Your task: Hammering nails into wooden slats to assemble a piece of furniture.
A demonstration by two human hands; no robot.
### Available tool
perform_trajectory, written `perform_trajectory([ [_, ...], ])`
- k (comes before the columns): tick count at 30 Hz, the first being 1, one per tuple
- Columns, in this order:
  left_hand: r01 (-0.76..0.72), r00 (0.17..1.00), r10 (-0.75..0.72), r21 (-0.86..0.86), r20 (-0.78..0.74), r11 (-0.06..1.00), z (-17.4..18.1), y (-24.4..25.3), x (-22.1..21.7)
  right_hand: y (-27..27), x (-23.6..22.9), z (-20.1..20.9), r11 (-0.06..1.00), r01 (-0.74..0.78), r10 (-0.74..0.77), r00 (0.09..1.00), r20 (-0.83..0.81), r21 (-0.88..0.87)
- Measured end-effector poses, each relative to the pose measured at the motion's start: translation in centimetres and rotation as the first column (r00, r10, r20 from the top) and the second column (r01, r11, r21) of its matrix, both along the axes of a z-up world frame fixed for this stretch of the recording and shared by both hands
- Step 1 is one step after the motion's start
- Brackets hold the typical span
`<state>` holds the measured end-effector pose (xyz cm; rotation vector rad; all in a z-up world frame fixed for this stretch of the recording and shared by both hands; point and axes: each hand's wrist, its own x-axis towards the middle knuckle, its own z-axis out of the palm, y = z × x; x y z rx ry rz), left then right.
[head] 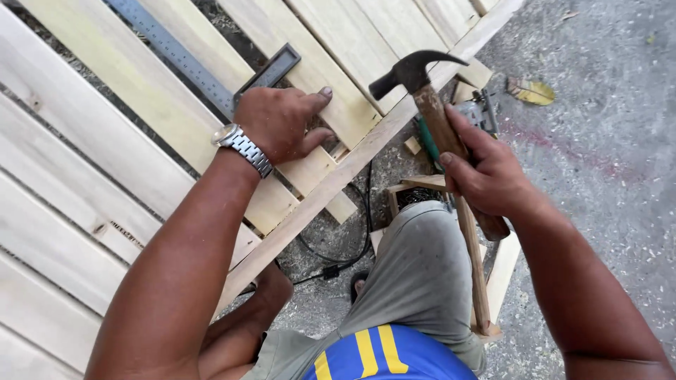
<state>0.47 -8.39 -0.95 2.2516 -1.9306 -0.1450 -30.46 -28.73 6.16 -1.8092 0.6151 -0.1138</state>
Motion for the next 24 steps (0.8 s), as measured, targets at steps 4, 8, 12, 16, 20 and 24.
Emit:
perform_trajectory([
  [4,0.017,0.999,-0.017,0.012,-0.047,1.0,0.0,0.1,0.2,0.3,1.0,1.2,0.994,-0.056,0.052,0.997,-0.049,-0.093],
  [8,0.019,0.999,-0.019,-0.006,-0.037,1.0,-0.1,0.0,0.4,0.4,1.4,0.4,0.999,-0.002,0.003,1.0,0.024,-0.046],
  [12,0.024,0.997,-0.022,0.02,-0.078,1.0,0.7,-0.2,0.0,0.7,1.6,1.9,0.96,-0.109,0.077,0.988,-0.131,-0.257],
  [16,-0.007,0.996,0.016,0.104,-0.087,0.995,1.3,-0.5,0.1,1.1,1.9,2.2,0.986,0.037,-0.032,0.999,0.033,-0.16],
  [20,0.03,1.0,-0.03,0.234,-0.001,0.972,1.9,-3.4,0.6,-1.0,3.6,0.8,0.986,0.142,-0.131,0.983,0.131,-0.083],
  [24,0.106,0.954,-0.196,0.358,0.226,0.928,1.7,-6.9,-0.5,-5.4,7.1,-1.6,0.99,0.138,-0.138,0.99,0.031,0.014],
])
